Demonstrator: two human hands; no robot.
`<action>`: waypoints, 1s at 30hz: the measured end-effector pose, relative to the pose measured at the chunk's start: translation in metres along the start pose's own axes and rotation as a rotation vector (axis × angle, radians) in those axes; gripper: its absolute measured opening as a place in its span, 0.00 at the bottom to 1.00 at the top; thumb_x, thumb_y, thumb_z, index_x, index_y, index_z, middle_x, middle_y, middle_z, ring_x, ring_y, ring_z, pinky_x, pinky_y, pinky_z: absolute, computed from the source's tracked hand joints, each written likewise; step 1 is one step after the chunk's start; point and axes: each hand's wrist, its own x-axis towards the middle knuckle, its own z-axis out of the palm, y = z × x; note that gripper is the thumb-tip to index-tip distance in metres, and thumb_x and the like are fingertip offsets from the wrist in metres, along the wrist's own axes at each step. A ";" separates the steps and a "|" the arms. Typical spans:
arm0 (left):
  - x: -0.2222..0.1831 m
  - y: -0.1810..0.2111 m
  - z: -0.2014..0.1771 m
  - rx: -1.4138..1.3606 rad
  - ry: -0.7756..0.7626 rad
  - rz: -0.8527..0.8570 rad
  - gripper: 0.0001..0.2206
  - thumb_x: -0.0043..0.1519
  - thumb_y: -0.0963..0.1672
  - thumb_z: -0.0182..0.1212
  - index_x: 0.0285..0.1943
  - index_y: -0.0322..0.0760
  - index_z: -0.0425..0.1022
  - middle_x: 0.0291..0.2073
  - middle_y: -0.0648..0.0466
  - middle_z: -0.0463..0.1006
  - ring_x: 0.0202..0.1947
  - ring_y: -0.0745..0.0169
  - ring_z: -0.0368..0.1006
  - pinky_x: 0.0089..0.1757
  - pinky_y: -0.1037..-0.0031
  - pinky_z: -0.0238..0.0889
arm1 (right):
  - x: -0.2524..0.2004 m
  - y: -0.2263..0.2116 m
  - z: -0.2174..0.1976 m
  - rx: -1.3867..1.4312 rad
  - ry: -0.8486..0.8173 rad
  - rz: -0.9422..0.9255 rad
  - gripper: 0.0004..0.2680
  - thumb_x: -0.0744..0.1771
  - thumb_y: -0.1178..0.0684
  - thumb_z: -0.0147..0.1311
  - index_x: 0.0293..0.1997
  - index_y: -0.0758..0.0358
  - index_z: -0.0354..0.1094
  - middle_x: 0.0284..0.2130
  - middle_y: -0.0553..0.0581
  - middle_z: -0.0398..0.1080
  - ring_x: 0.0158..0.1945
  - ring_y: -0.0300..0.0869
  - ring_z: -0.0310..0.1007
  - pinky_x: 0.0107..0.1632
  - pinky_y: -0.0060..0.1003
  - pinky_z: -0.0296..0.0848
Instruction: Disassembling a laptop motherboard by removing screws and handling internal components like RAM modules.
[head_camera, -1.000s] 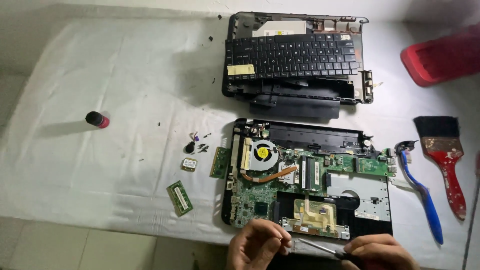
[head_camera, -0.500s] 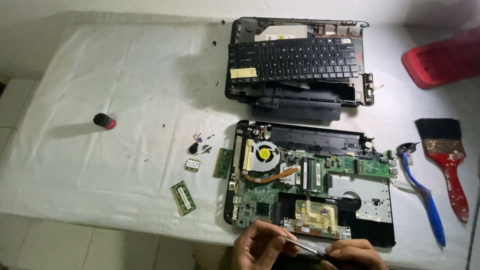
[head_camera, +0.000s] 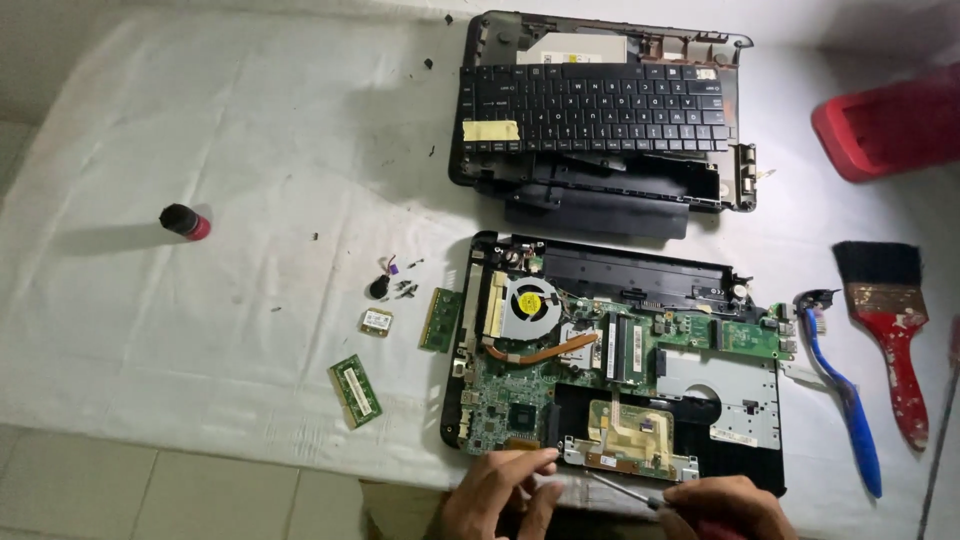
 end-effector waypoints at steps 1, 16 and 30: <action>0.002 0.002 -0.001 -0.002 -0.003 -0.002 0.14 0.68 0.54 0.55 0.58 0.56 0.75 0.41 0.63 0.83 0.29 0.75 0.80 0.21 0.84 0.76 | -0.003 -0.035 0.010 -0.002 0.000 0.004 0.13 0.52 0.55 0.77 0.35 0.53 0.84 0.31 0.52 0.86 0.30 0.35 0.91 0.41 0.26 0.89; 0.011 0.005 0.009 0.272 0.204 0.197 0.06 0.61 0.49 0.69 0.44 0.52 0.85 0.55 0.57 0.73 0.60 0.49 0.65 0.51 0.55 0.75 | 0.013 -0.114 0.027 -0.200 -0.033 -0.127 0.14 0.59 0.54 0.65 0.49 0.49 0.77 0.36 0.50 0.84 0.34 0.30 0.90 0.38 0.21 0.88; 0.021 0.014 -0.001 0.199 0.243 0.286 0.09 0.57 0.44 0.76 0.45 0.47 0.84 0.50 0.53 0.80 0.55 0.50 0.72 0.53 0.54 0.73 | 0.071 -0.166 0.034 -0.957 -0.892 -0.214 0.14 0.68 0.43 0.57 0.52 0.44 0.51 0.37 0.45 0.66 0.31 0.37 0.73 0.30 0.35 0.80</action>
